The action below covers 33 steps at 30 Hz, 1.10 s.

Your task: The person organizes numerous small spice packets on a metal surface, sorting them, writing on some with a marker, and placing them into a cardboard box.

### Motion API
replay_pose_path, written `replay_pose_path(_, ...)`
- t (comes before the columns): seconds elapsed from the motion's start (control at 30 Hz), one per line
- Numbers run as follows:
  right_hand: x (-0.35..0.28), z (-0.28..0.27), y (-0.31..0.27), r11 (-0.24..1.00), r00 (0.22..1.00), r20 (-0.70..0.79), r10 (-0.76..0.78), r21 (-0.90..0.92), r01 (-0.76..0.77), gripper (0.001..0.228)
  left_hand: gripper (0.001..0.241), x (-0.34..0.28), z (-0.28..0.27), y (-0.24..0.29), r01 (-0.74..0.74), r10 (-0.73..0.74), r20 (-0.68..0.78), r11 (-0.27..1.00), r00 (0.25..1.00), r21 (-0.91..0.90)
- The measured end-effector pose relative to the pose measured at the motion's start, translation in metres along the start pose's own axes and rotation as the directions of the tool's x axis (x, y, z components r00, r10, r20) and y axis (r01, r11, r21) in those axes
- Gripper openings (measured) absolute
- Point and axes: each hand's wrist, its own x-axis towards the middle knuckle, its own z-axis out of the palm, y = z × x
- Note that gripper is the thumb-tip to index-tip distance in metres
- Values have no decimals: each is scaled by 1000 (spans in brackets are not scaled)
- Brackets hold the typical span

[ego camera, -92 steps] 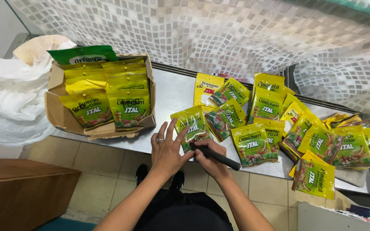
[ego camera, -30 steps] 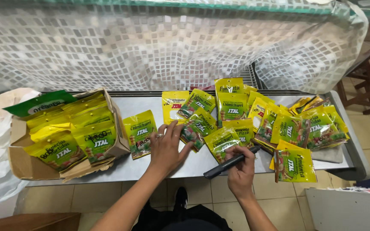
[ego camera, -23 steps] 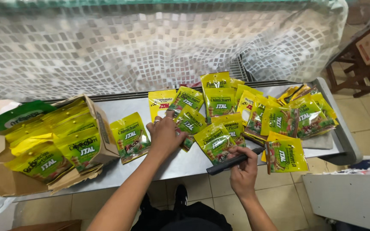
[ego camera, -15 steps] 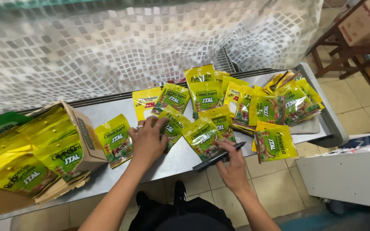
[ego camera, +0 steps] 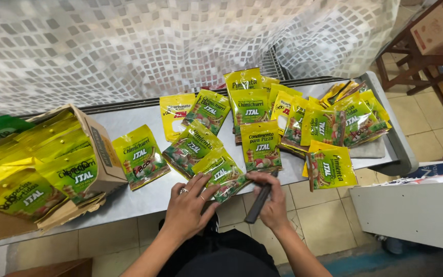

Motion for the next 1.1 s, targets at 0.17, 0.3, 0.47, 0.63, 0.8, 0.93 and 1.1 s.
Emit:
replay_pose_path(0.17,12,-13,13,955,998,-41,50,-289,-60,29,61,-11,-2,-15,24,-18,-56,994,998,103)
replay_pose_path(0.3,-1,-14,41,899,999,26,44,-438,-28,28,42,-17,-8,-22,91,-71,-149,987,986,132)
replay_pose_path(0.47,-5,-6,23,909,982,182,-50,-400,120,34,41,-28,-6,-34,229,-205,-145,957,968,178)
replay_pose_path(0.63,-9,-9,21,979,990,139,-5,-203,33,31,54,-12,3,-4,206,-186,-121,960,975,188)
replay_pose_path(0.8,-5,-9,47,903,918,-226,326,360,-232,59,77,26,30,38,-72,47,115,972,992,224)
replay_pose_path(0.93,17,-5,40,897,925,-208,318,382,-223,24,100,27,63,56,-119,81,140,949,987,293)
replay_pose_path(1.1,25,-6,75,990,989,-61,137,33,-135,19,104,33,85,76,-151,92,158,894,983,421)
